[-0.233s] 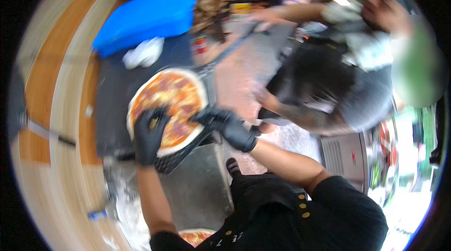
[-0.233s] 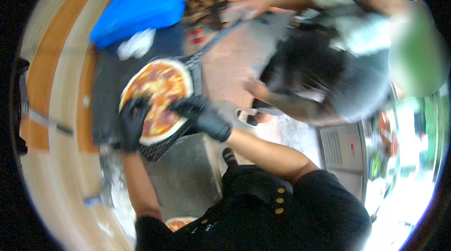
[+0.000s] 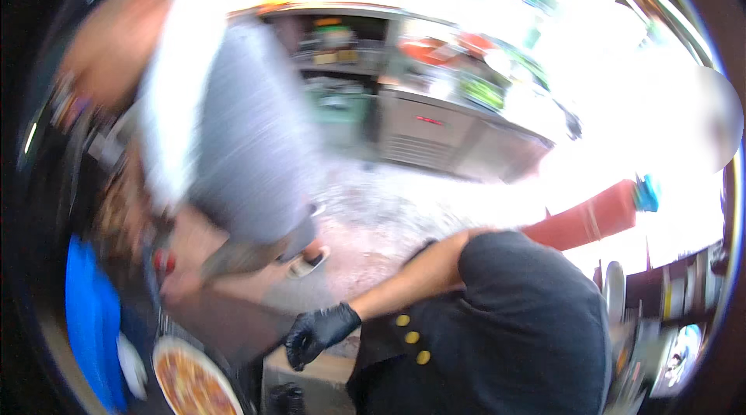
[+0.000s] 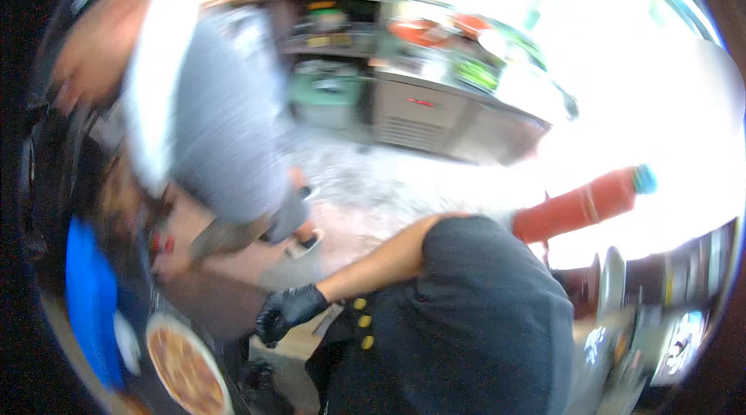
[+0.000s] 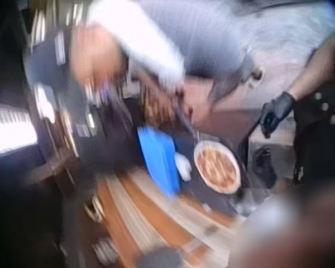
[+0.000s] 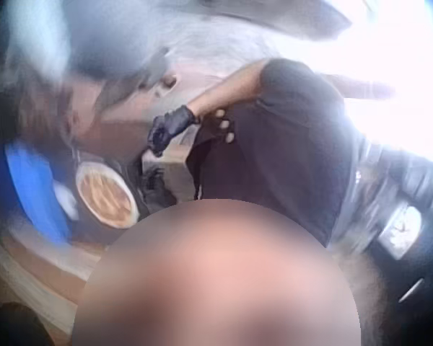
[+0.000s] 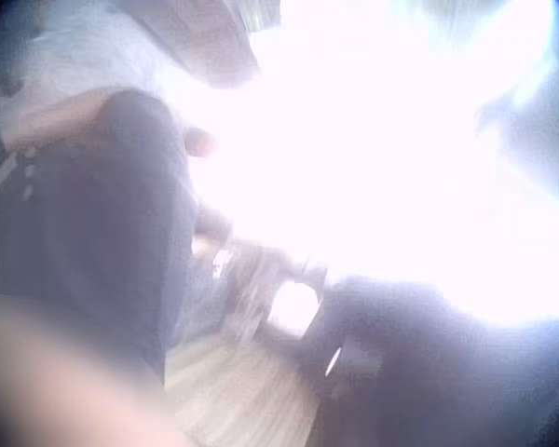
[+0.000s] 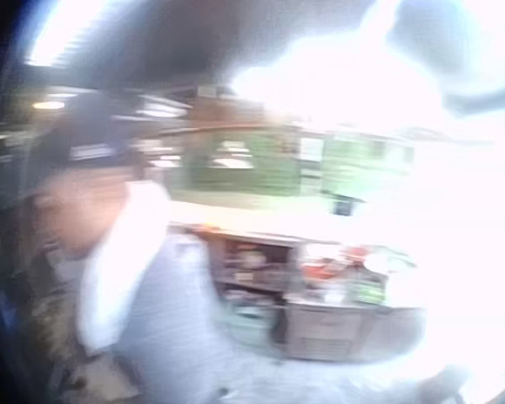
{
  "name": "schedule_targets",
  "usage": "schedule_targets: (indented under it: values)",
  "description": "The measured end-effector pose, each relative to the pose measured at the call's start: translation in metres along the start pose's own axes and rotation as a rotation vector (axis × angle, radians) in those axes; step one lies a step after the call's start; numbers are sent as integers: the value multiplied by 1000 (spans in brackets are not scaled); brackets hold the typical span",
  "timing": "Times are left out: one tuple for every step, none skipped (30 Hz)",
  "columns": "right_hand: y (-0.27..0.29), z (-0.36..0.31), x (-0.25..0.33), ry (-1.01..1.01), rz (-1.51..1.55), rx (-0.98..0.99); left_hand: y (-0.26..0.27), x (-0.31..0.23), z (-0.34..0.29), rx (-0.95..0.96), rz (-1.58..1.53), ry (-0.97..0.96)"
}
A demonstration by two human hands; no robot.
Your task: The person places pepperoni slices and red onion rings onto pizza bases already topped with sauce and cheese. They retrieve toppings from containers and distribute them across multiple pizzas on a stainless steel prep table.
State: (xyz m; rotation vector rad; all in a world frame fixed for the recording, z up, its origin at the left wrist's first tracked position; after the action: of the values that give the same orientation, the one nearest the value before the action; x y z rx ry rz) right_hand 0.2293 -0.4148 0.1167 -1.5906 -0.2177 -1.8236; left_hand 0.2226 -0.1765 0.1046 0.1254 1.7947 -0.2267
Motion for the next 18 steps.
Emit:
schedule_targets:
  values:
    - [31, -49, -1, -97, -96, -148, -45, 27, 1, 56, 6, 70]
    - [62, -103, 0, -70, -150, -253, -88, 48, 5, 146, 94, 69]
    - [112, -173, 1, -172, -217, -485, -135, 69, 8, 191, 123, 85]
    - [148, -238, 7, -275, -295, -721, -179, 85, 10, 216, 206, 188]
    - [186, -311, 12, -284, -363, -878, -229, 98, 14, 318, 239, 193]
    - [211, -385, 16, -256, -299, -1075, -277, 107, 12, 323, 379, 288]
    - [237, -459, 24, -237, -122, -1274, -332, 112, 14, 482, 332, 168]
    - [258, -541, 38, -144, -234, -1448, -391, 115, 9, 582, 339, 86]
    - [275, -608, 50, -147, -485, -1601, -448, 119, 8, 682, 339, 9]
    - [294, -683, 66, 65, -329, -1751, -512, 126, 1, 773, 390, -34]
    - [314, -762, 89, 114, -389, -1873, -577, 135, -4, 867, 445, -74]
    - [338, -834, 112, 117, -424, -2015, -650, 147, -10, 948, 493, -135]
    - [364, -910, 140, 105, -557, -2104, -725, 163, -17, 1033, 494, -159]
    - [396, -984, 171, 61, -710, -2186, -805, 184, -23, 1072, 592, -204]
    - [438, -1049, 205, -31, -939, -2238, -890, 208, -30, 1124, 704, -254]
    - [478, -1107, 230, -115, -1172, -2276, -977, 233, -35, 1146, 603, -270]
    - [525, -1158, 255, -326, -1209, -2306, -1066, 260, -41, 1174, 625, -235]
    - [567, -1195, 270, -533, -1236, -2345, -1153, 288, -46, 1123, 598, -190]
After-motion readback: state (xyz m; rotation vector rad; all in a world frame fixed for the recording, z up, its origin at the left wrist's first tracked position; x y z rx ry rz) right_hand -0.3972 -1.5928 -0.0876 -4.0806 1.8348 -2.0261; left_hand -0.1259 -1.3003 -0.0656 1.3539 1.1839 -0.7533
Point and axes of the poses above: each hand's wrist, its own z-axis towards the middle knuckle, its own y-axis out of the back of the hand, x = y × z, the point moved 2 cm from there along z, towards the middle knuckle, and after that the axes turned 4 degrees about -x, right-handed, at the moved point
